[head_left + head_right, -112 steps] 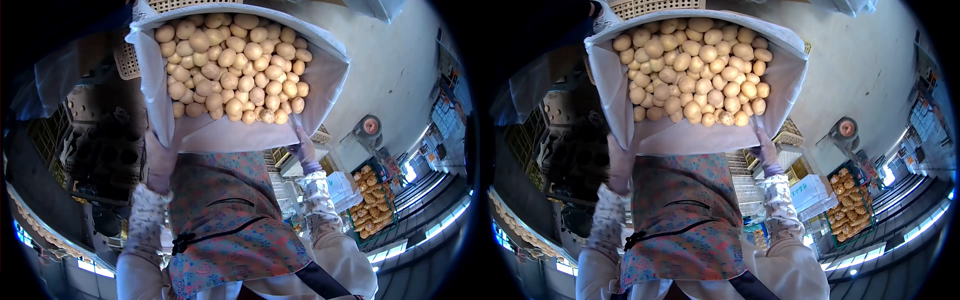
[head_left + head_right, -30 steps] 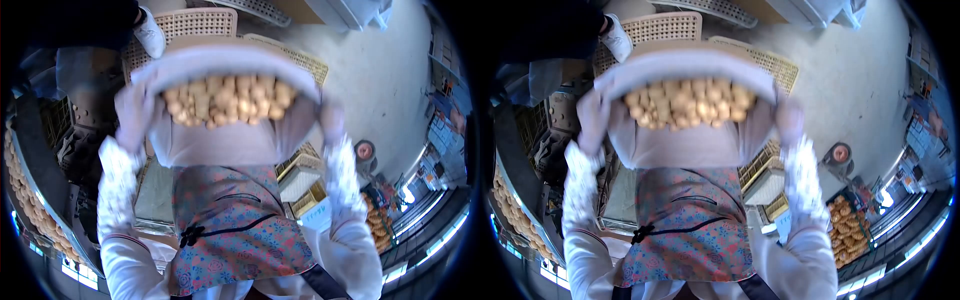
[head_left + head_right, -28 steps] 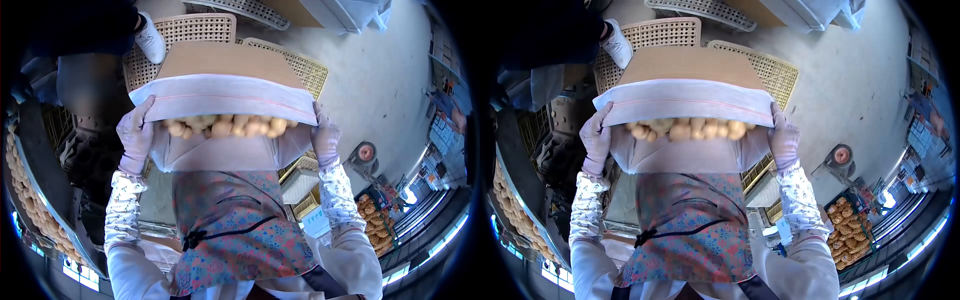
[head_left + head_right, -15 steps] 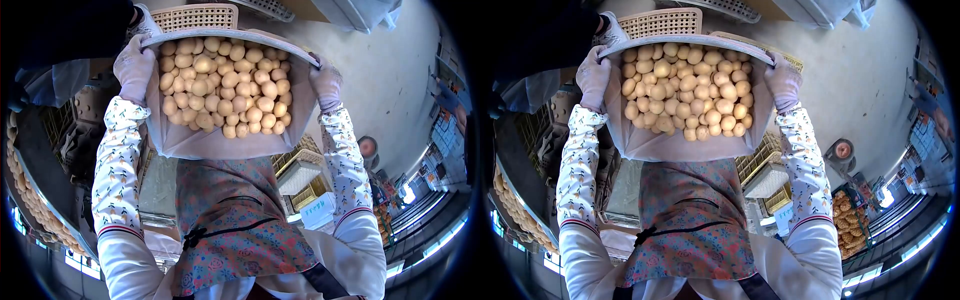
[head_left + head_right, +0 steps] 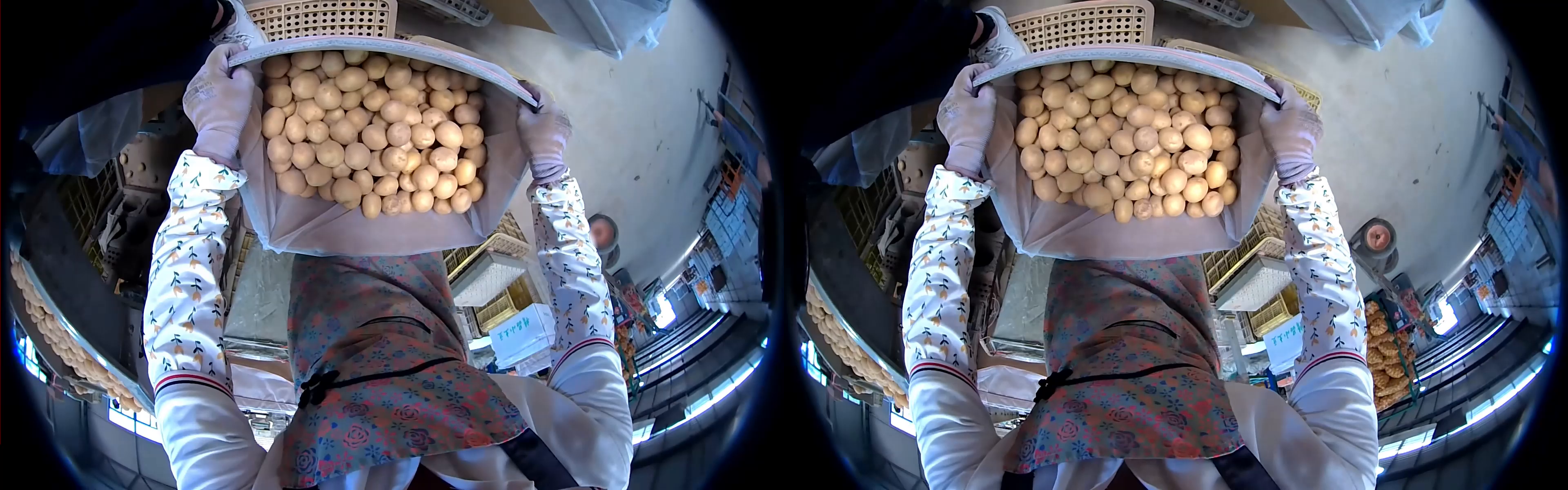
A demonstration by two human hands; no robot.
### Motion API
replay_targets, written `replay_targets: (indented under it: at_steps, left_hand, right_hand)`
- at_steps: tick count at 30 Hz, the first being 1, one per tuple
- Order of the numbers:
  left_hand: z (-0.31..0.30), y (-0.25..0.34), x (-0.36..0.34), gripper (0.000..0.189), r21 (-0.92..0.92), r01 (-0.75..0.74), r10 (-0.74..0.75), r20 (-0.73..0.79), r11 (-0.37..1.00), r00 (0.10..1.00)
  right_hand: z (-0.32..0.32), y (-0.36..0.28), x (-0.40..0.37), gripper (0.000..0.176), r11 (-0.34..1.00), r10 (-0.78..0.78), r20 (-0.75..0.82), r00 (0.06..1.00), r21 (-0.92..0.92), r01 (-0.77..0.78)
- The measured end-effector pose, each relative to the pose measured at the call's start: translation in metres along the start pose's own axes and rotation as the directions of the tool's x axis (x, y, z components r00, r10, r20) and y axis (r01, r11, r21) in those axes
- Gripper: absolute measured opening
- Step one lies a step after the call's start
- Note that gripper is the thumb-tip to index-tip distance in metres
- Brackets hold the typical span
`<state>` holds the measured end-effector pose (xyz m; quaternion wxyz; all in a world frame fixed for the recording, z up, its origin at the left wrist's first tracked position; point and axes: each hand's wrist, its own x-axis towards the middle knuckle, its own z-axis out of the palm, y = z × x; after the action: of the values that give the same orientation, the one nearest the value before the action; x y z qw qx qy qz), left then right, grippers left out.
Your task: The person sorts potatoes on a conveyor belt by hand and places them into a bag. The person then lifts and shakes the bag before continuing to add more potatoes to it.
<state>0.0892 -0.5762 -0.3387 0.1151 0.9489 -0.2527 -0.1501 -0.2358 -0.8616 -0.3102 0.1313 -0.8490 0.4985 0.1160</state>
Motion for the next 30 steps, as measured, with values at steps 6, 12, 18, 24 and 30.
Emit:
replay_targets:
  at_steps: [6, 12, 18, 24, 30]
  left_hand:
    - [0.004, -0.006, 0.002, 0.027, -0.006, -0.019, 0.018, -0.024, 1.000, 1.000]
    - [0.008, -0.012, 0.002, 0.029, 0.010, -0.030, 0.030, -0.009, 0.999, 1.000]
    - [0.006, -0.007, 0.001, 0.031, 0.015, -0.022, 0.022, 0.000, 1.000, 1.000]
    - [0.001, -0.007, -0.016, 0.057, -0.208, -0.066, 0.042, -0.119, 0.976, 0.992]
    - [0.008, -0.068, -0.232, 0.067, -0.396, 0.327, -0.207, 0.315, 0.858, 0.926]
  right_hand:
    - [0.004, 0.004, -0.004, 0.039, 0.993, 0.036, -0.051, 0.998, 0.114, -0.030]
    - [0.014, 0.022, -0.084, 0.075, 0.912, 0.059, -0.119, 0.991, 0.409, -0.005]
    - [0.059, 0.070, -0.232, 0.066, 0.803, 0.331, 0.262, 0.906, 0.426, -0.417]
    - [0.076, 0.072, -0.242, 0.052, 0.003, 0.417, 0.849, 0.325, 0.357, -0.934]
    - [0.079, 0.080, -0.243, 0.041, 0.055, 0.230, 0.892, 0.389, 0.387, -0.920]
